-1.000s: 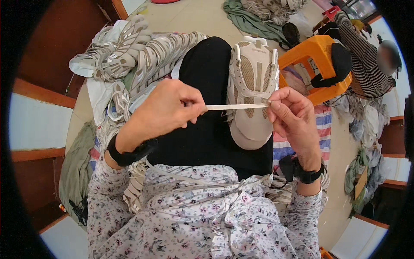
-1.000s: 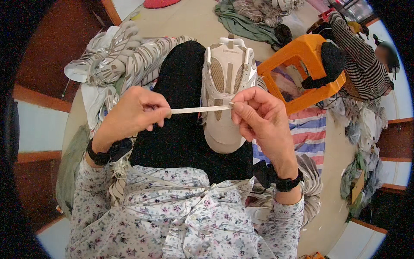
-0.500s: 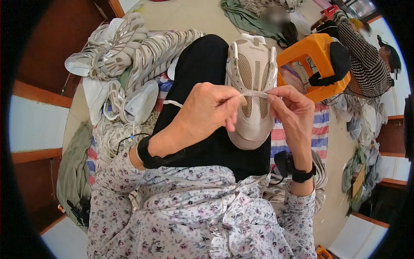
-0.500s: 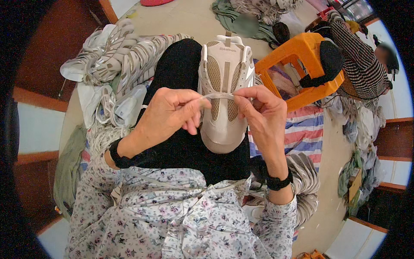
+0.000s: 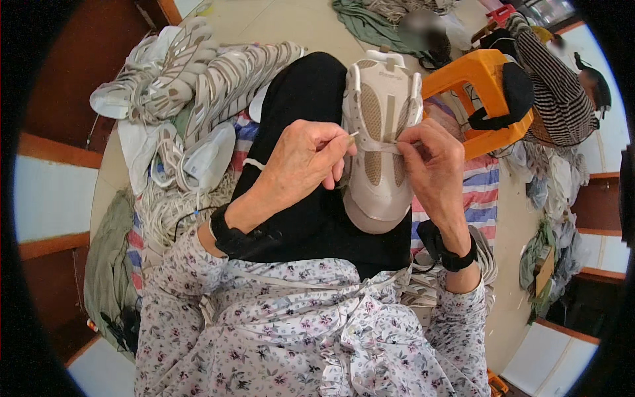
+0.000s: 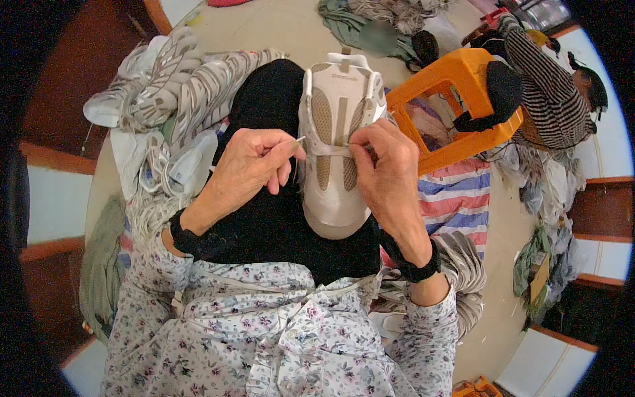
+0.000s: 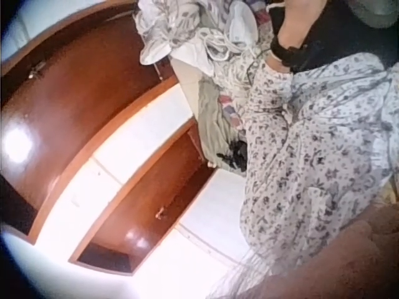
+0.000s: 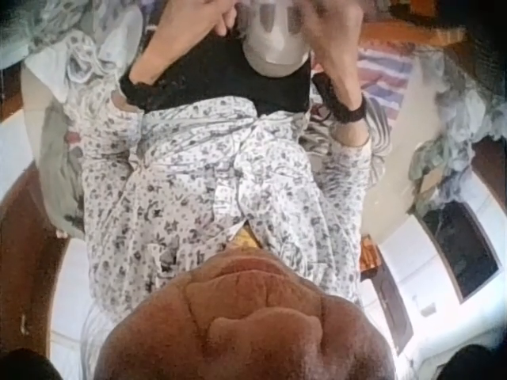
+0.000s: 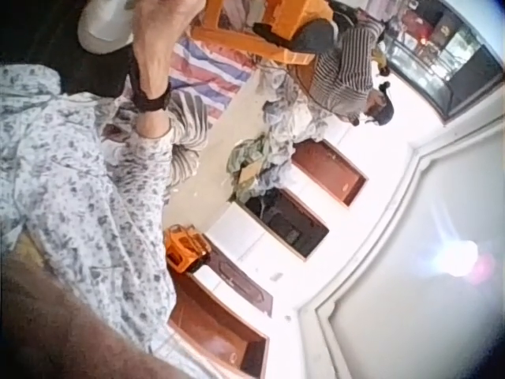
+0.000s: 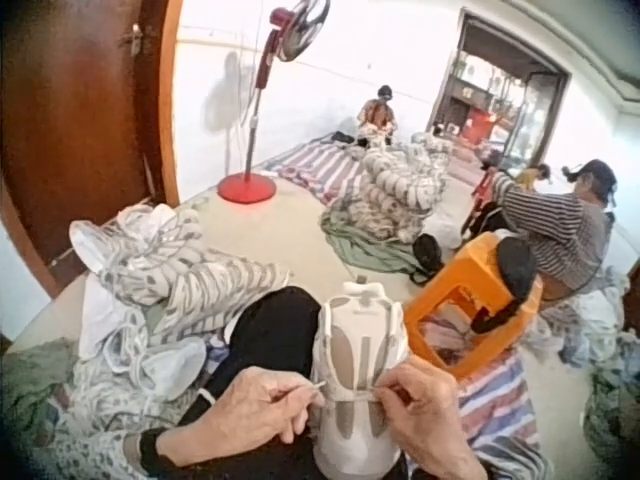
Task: Thread laces through the eyelets of a shoe upper.
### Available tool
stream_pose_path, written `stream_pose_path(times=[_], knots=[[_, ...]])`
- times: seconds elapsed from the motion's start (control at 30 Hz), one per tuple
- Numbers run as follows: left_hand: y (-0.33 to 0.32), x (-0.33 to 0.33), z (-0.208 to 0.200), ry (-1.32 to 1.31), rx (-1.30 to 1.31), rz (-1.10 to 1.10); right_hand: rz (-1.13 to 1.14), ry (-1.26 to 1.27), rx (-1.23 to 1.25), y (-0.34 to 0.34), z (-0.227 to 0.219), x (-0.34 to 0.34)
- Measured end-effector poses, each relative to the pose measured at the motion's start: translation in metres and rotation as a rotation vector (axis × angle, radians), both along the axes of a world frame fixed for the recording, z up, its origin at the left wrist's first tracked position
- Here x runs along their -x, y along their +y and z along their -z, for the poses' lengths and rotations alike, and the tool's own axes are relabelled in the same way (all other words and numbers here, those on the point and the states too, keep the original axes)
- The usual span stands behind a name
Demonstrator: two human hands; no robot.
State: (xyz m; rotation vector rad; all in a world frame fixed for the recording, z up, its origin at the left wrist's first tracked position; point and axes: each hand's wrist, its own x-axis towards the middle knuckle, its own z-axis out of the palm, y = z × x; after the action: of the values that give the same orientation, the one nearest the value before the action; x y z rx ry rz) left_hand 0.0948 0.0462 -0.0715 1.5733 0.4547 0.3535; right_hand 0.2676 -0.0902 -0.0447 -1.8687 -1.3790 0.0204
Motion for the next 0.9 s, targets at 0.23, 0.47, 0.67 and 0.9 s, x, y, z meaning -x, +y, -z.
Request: stream_pose_path(times=[0.23,0.47,0.67,0.9], knots=[[-0.001,0.003,0.009,0.01,-0.019,-0.016,-0.198,0.177,-0.094,0.016,0.036,-0.009],[0.001,0.004,0.012,0.063,-0.028,-0.079,-0.093,-0.061,0.045,0.003,0.023,0.006],[0.005,0.002,0.016,-0.017,0.032,-0.074,-0.117,-0.136,0.012,0.016,0.022,0.012],[0.014,0.009,0.019,-0.093,0.182,-0.101,-0.191,-0.282,0.023,0.018,0.014,0.012]])
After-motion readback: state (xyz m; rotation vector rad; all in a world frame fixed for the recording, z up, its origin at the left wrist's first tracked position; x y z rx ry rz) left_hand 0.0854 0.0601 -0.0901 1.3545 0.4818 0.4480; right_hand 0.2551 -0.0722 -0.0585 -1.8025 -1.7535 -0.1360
